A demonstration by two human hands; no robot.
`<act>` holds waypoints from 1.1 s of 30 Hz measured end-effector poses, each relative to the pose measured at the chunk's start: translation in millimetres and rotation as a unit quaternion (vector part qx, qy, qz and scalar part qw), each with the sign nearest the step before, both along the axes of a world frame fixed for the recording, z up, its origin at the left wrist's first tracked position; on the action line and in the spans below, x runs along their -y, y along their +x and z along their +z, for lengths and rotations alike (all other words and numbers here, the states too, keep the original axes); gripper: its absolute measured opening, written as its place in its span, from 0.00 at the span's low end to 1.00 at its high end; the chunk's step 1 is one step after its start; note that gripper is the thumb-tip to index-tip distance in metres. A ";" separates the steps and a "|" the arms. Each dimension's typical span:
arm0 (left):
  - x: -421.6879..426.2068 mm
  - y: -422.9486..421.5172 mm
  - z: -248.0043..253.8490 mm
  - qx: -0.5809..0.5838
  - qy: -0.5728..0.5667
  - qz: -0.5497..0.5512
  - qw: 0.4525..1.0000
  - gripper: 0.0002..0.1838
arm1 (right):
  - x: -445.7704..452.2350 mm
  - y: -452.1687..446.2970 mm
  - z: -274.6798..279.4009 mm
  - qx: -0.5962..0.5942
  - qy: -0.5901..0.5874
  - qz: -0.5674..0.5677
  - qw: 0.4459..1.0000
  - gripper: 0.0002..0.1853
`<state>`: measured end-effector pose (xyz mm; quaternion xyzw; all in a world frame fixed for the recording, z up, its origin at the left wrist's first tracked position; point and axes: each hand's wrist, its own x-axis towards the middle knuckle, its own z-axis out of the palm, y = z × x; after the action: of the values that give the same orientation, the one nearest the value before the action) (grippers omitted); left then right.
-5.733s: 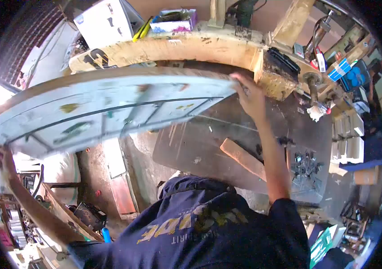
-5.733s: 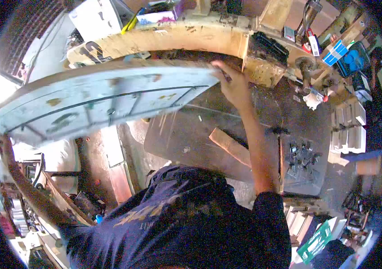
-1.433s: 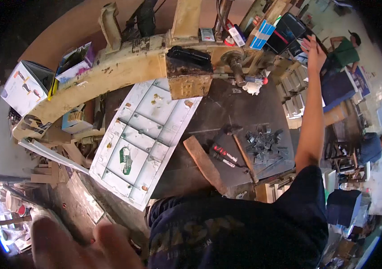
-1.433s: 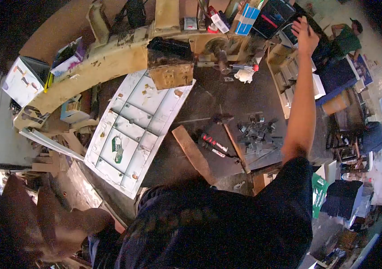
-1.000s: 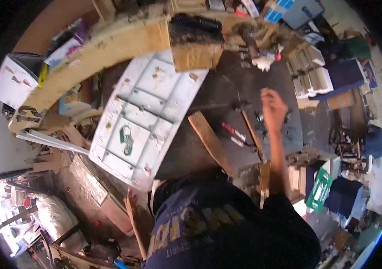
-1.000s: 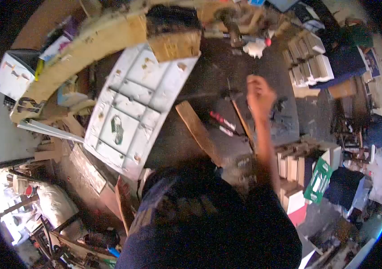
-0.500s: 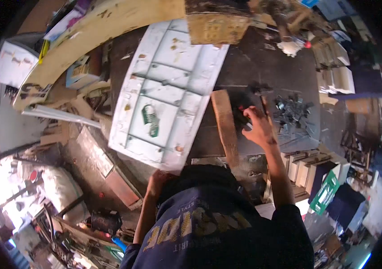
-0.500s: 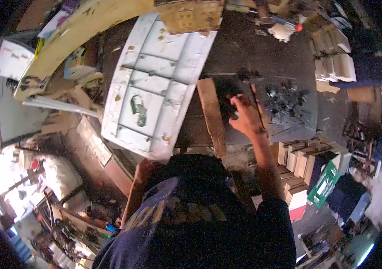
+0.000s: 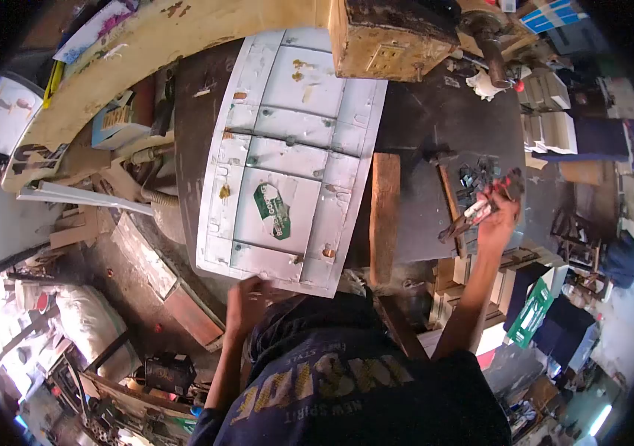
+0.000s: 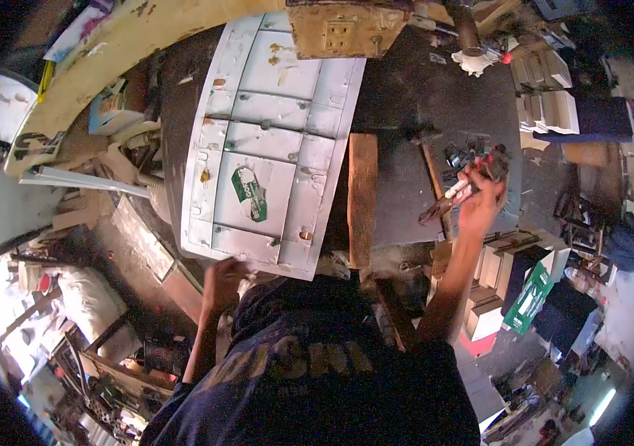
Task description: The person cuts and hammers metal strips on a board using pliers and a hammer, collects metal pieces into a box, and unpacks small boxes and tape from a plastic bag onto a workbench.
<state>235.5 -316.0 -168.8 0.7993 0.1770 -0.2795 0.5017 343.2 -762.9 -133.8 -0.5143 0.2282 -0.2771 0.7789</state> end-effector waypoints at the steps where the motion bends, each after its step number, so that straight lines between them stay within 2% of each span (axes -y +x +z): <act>1: -21.2 -2.6 -14.0 -0.076 0.142 -0.025 0.987 0.13 | -6.4 0.7 3.7 0.002 -0.006 -0.007 1.000 0.11; 2: -45.0 -19.6 -28.1 0.051 0.182 -0.153 0.970 0.11 | -9.4 -0.9 6.9 -0.093 0.053 -0.017 0.994 0.10; 3: -56.0 -38.0 -37.4 0.019 0.108 -0.135 0.985 0.11 | -12.8 -7.9 10.1 -0.185 0.113 -0.037 0.976 0.11; 5: -57.2 -44.6 -37.0 -0.036 -0.026 -0.122 0.991 0.11 | -44.6 -22.0 -4.2 -0.155 -0.114 0.038 0.981 0.09; 6: -45.4 -41.1 -29.8 -0.061 -0.083 -0.120 0.987 0.10 | -55.3 -28.3 -15.5 -0.072 -0.254 0.143 0.954 0.09; 7: -38.0 -36.4 -33.7 -0.062 -0.099 -0.161 0.980 0.10 | -67.0 -31.4 -27.0 -0.060 -0.106 0.205 0.971 0.09; 10: -14.7 -27.6 -46.1 -0.138 -0.129 -0.290 0.938 0.14 | -123.9 -26.3 -52.7 -0.163 -0.020 0.251 0.954 0.08; 11: -14.1 -24.6 -51.2 -0.145 -0.134 -0.332 0.922 0.15 | -147.6 -14.5 -39.2 -0.193 0.013 0.268 0.944 0.08; 12: -15.8 -21.9 -57.0 -0.150 -0.137 -0.371 0.906 0.15 | -163.5 -17.0 -19.1 -0.107 -0.064 0.212 0.969 0.17; 14: -22.9 -19.2 -64.3 -0.153 -0.138 -0.428 0.880 0.15 | -192.4 -14.1 6.3 -0.201 0.071 0.379 0.900 0.25; 15: -27.4 -18.5 -65.3 -0.152 -0.136 -0.445 0.872 0.15 | -216.6 -14.5 -22.2 -0.171 0.086 0.411 0.891 0.22; 17: -29.4 -18.6 -69.5 -0.151 -0.130 -0.459 0.866 0.15 | -235.9 -18.0 0.5 -0.172 0.091 0.461 0.866 0.18; 20: -30.6 -16.4 -73.9 -0.146 -0.129 -0.480 0.856 0.16 | -249.2 -28.5 13.1 -0.150 0.111 0.441 0.878 0.14; 22: -32.3 -15.0 -76.4 -0.144 -0.130 -0.491 0.849 0.16 | -243.7 -28.6 13.2 -0.183 0.025 0.419 0.889 0.14; 23: -31.4 -13.5 -79.4 -0.138 -0.131 -0.493 0.849 0.16 | -225.2 -30.0 43.6 -0.238 -0.026 0.422 0.874 0.13; 25: -36.5 -17.0 -85.0 -0.126 -0.136 -0.501 0.845 0.16 | -195.8 -26.2 8.2 -0.209 -0.211 0.375 0.878 0.17; 27: -37.0 -24.1 -90.7 -0.116 -0.140 -0.508 0.842 0.16 | -165.5 -9.7 -32.9 -0.185 -0.438 0.301 0.827 0.20; 28: -34.8 -26.5 -93.3 -0.114 -0.143 -0.515 0.838 0.17 | -154.0 -5.8 -45.9 -0.189 -0.514 0.262 0.794 0.23; 29: -31.6 -26.6 -96.5 -0.113 -0.146 -0.522 0.833 0.17 | -148.6 -6.4 -43.1 -0.268 -0.551 0.192 0.766 0.27; 30: -28.1 -28.1 -101.0 -0.112 -0.146 -0.527 0.830 0.17 | -128.9 2.3 -37.1 -0.282 -0.523 0.219 0.774 0.30; 31: -22.8 -29.2 -107.4 -0.106 -0.145 -0.533 0.827 0.17 | -109.5 9.4 -68.4 -0.250 -0.517 0.225 0.787 0.37; 33: -10.4 -32.0 -118.7 -0.098 -0.145 -0.550 0.817 0.17 | -91.4 10.2 -82.3 -0.256 -0.609 0.200 0.724 0.44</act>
<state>203.5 -305.6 -287.5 0.6501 -0.2864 -0.6078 0.3548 353.3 -671.4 -216.1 -0.9629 0.0932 -0.0523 0.2478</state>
